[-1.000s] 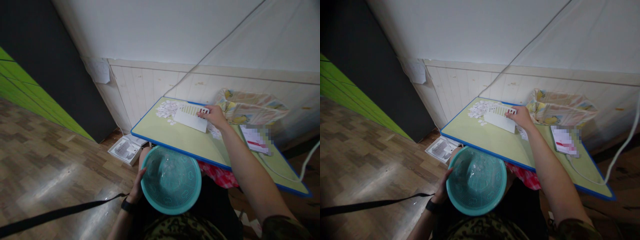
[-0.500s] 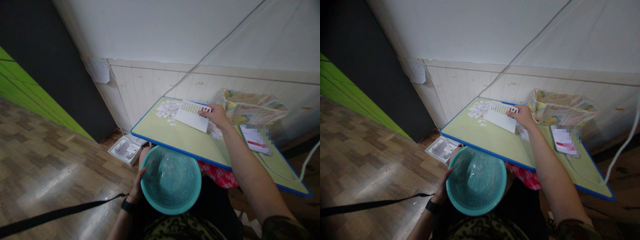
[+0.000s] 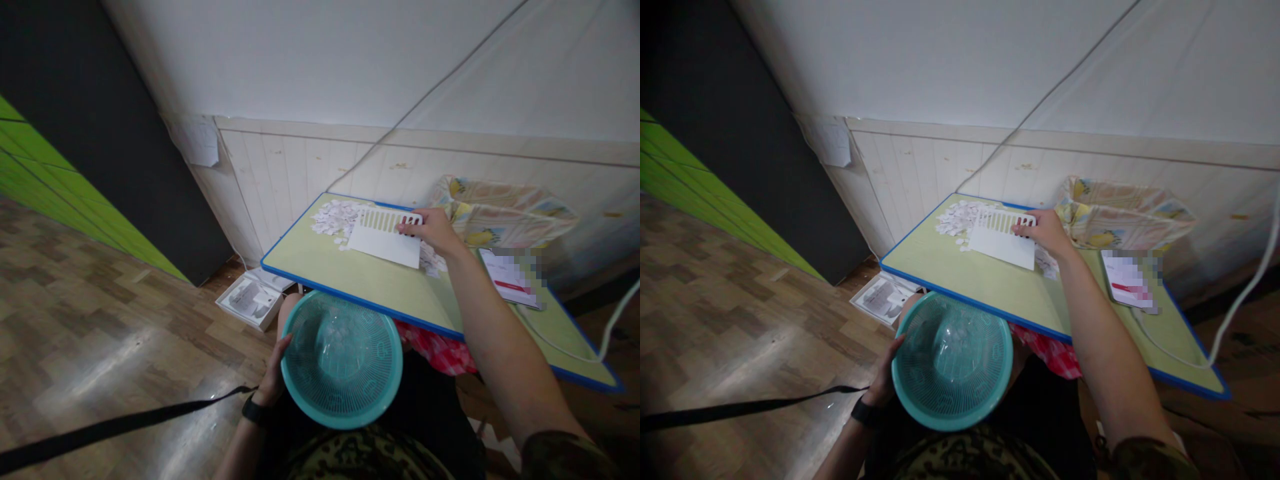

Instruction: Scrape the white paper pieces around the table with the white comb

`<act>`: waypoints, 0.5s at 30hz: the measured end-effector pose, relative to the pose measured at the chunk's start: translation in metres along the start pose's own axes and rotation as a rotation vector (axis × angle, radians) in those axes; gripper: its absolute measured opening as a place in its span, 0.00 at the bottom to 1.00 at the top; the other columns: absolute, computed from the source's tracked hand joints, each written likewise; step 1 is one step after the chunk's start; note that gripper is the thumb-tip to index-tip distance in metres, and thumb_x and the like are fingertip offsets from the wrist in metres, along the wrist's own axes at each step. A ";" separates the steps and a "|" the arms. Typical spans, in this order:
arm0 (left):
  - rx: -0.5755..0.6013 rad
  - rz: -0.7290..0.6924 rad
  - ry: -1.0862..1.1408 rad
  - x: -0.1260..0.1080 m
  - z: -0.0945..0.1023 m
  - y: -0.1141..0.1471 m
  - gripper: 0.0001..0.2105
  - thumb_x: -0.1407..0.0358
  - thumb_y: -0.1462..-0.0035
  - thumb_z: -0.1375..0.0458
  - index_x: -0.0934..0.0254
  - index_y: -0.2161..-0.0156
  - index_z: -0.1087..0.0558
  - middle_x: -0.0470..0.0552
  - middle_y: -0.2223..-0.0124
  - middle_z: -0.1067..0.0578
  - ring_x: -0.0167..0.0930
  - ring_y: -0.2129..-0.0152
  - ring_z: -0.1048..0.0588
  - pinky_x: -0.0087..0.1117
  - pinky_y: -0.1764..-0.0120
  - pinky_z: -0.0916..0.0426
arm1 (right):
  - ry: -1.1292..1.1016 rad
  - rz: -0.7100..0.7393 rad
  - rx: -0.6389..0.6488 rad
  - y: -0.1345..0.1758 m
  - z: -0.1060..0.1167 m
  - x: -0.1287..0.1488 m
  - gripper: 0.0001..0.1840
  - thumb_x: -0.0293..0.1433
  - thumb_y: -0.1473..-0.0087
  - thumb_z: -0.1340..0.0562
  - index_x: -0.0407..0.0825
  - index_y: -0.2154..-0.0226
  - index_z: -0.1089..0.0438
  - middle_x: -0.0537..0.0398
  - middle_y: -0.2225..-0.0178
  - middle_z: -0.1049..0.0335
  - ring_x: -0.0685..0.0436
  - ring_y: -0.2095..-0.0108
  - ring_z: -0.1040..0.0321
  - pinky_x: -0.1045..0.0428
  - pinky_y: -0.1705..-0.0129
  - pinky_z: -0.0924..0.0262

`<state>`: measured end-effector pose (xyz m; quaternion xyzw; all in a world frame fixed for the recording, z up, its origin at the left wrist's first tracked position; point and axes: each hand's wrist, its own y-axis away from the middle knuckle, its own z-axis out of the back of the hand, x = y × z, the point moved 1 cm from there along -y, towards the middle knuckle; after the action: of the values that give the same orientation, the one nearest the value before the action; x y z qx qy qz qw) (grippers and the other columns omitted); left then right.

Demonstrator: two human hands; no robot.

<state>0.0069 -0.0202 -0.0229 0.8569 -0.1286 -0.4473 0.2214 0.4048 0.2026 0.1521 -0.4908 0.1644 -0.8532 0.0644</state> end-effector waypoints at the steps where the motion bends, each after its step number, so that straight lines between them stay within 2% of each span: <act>1: -0.002 0.009 0.005 0.001 0.001 -0.001 0.19 0.48 0.50 0.19 0.60 0.65 0.12 0.57 0.61 0.09 0.54 0.44 0.14 0.46 0.33 0.25 | -0.016 -0.005 0.007 0.001 -0.002 0.001 0.27 0.50 0.68 0.18 0.47 0.73 0.18 0.55 0.76 0.24 0.45 0.74 0.35 0.50 0.72 0.45; 4: -0.025 0.026 0.036 0.003 0.003 -0.005 0.22 0.48 0.57 0.16 0.62 0.66 0.14 0.58 0.63 0.10 0.57 0.42 0.15 0.48 0.32 0.26 | -0.075 -0.024 0.030 0.003 -0.008 0.002 0.29 0.52 0.69 0.17 0.48 0.70 0.17 0.53 0.74 0.21 0.43 0.73 0.32 0.49 0.72 0.42; 6: -0.034 0.014 0.048 0.003 0.005 -0.006 0.21 0.49 0.55 0.16 0.63 0.66 0.14 0.55 0.66 0.11 0.54 0.47 0.13 0.46 0.35 0.24 | -0.108 -0.035 0.031 0.005 -0.008 0.003 0.29 0.52 0.70 0.16 0.49 0.70 0.17 0.53 0.73 0.20 0.41 0.73 0.30 0.49 0.72 0.40; 10: -0.020 -0.002 0.038 0.003 0.006 -0.005 0.17 0.52 0.52 0.17 0.61 0.68 0.14 0.51 0.69 0.12 0.45 0.62 0.12 0.39 0.47 0.19 | -0.157 -0.052 0.042 0.006 -0.007 0.004 0.29 0.51 0.72 0.15 0.50 0.71 0.17 0.52 0.73 0.20 0.41 0.73 0.29 0.48 0.71 0.38; 15: -0.010 -0.003 0.033 0.000 0.000 -0.002 0.13 0.55 0.48 0.19 0.60 0.66 0.12 0.50 0.68 0.11 0.44 0.65 0.13 0.38 0.51 0.19 | -0.135 -0.038 0.094 0.007 -0.009 0.008 0.28 0.52 0.71 0.15 0.50 0.73 0.18 0.54 0.75 0.22 0.41 0.73 0.30 0.48 0.71 0.39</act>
<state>0.0070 -0.0188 -0.0238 0.8634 -0.1214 -0.4339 0.2271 0.3928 0.1962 0.1522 -0.5469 0.1100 -0.8259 0.0819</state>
